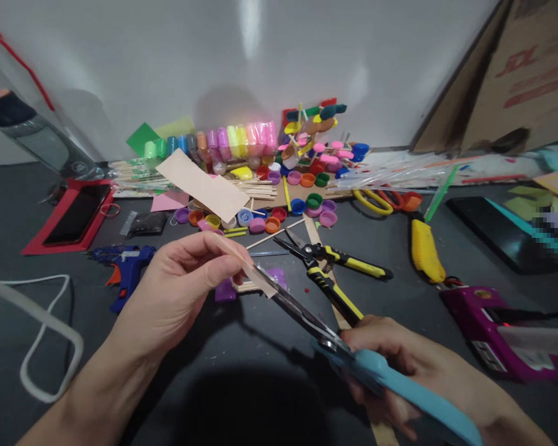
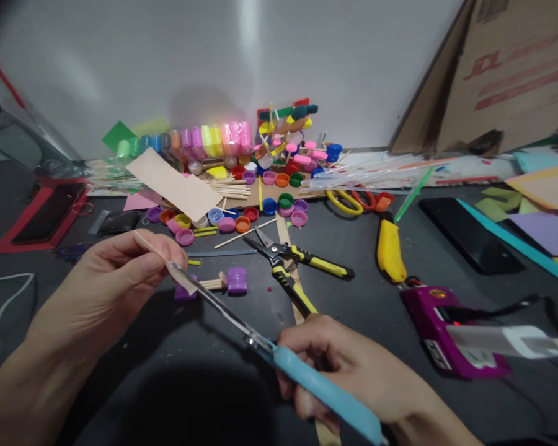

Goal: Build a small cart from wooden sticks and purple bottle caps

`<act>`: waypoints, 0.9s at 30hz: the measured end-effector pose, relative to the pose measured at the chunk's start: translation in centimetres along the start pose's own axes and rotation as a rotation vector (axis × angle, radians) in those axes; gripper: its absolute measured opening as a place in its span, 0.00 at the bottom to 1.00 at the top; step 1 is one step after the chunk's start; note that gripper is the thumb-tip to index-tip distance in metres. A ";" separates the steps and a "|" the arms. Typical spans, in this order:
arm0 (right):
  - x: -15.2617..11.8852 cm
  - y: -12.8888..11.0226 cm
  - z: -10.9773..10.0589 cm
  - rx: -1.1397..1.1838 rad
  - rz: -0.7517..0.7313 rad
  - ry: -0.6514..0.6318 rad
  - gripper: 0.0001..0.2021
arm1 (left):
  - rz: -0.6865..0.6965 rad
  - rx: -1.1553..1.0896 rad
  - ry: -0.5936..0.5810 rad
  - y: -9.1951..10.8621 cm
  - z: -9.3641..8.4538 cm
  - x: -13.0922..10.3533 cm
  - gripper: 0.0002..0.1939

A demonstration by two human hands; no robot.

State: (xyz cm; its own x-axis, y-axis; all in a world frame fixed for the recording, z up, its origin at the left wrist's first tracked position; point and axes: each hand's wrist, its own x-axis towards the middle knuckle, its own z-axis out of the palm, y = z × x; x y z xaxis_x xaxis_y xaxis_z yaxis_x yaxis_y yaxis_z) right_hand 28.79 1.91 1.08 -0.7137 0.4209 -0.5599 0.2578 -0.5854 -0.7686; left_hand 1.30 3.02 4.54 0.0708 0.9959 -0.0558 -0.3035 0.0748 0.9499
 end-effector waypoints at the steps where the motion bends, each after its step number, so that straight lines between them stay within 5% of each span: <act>1: 0.1 0.2 0.0 0.019 0.002 0.005 0.17 | 0.002 -0.004 0.002 0.0 0.0 0.0 0.05; 27: 0.4 1.2 -0.1 0.099 0.034 0.004 0.25 | -0.003 0.037 -0.019 0.0 -0.4 -0.2 0.05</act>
State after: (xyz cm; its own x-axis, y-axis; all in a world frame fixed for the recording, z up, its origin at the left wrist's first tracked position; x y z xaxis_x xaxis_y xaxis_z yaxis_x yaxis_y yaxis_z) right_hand 28.88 1.44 -0.08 -0.7026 0.4024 -0.5869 0.2166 -0.6648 -0.7150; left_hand 0.89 2.79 4.44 0.0902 0.9945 -0.0532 -0.2678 0.0757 0.9605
